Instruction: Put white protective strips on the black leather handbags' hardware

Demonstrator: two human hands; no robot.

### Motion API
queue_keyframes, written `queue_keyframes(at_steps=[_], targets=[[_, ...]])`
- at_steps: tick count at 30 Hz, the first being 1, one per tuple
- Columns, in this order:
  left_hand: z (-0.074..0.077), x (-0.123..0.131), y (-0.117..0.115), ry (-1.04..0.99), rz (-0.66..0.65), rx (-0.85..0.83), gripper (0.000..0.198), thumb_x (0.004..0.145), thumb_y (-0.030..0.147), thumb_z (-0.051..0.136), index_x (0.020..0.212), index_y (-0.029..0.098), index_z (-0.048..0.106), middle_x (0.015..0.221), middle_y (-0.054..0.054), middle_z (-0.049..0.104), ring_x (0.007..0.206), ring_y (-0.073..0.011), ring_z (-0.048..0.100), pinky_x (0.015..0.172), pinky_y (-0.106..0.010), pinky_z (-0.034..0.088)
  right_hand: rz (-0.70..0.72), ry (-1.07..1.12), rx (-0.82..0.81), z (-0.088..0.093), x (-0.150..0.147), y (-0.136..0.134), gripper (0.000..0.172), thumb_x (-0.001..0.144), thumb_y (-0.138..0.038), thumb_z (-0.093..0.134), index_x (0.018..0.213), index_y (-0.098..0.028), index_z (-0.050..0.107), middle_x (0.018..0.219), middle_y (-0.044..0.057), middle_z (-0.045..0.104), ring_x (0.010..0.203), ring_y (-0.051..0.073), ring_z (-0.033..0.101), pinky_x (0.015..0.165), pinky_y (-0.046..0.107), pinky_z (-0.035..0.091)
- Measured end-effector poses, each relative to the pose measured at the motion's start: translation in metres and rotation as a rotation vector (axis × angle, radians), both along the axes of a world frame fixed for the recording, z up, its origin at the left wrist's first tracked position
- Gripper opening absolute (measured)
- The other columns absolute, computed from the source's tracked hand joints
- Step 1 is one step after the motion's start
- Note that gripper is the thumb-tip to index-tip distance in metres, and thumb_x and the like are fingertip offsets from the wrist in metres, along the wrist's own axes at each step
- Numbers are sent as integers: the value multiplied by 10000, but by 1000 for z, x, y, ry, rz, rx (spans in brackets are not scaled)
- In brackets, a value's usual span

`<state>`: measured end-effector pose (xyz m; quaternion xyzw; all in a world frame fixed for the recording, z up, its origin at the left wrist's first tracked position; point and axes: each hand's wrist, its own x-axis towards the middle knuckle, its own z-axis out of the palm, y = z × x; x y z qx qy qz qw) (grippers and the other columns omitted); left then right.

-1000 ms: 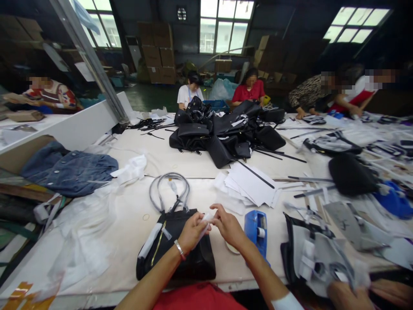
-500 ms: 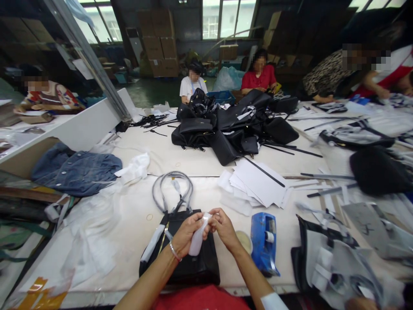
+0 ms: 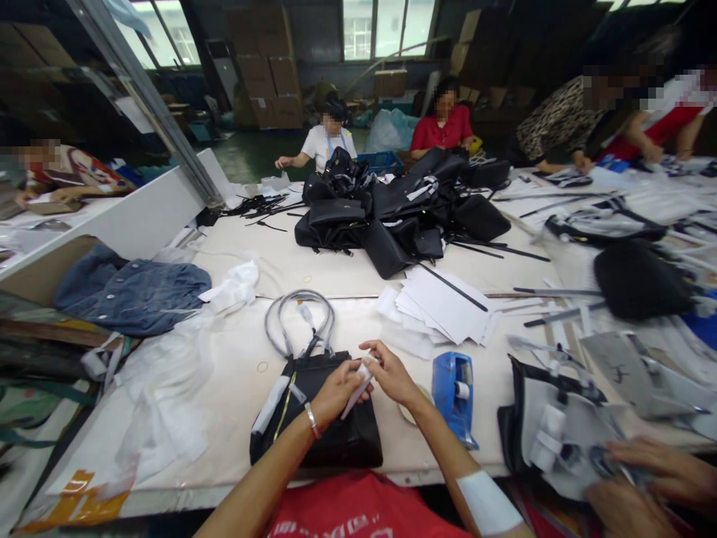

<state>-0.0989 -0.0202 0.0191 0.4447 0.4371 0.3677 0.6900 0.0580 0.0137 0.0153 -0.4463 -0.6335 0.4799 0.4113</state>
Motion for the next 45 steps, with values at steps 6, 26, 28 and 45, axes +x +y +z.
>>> queue_keyframes(at_steps=[6,26,28,45], targets=[[13,-24,-15,-57,-66,-26,409,818,490,540,1003,133,612,922,-110,674,778,-164,617,720,-267,448,-160,162,-100,-13,-13,-16,353,825,-388,520,1130,-212,491,715,-30,528,642,132,540,575,255,451],[15,-21,-26,-191,156,-104,372,731,401,667,922,83,697,760,-111,706,659,-171,623,645,-264,447,-402,-79,-66,-22,-68,-73,216,830,-290,478,1038,-234,488,926,18,648,813,170,619,744,298,475],[14,-20,-25,-192,168,-120,390,710,393,687,932,73,693,752,-116,706,654,-182,631,631,-276,456,-419,-179,-11,-17,-70,-76,220,839,-275,461,1055,-237,477,945,20,643,828,174,615,746,298,467],[-8,-14,-13,-149,235,-187,336,550,323,813,746,88,675,637,-64,674,551,-129,592,538,-232,418,-445,-162,87,-27,-66,-77,230,825,-208,438,1054,-229,449,1006,54,617,920,208,603,783,325,462]])
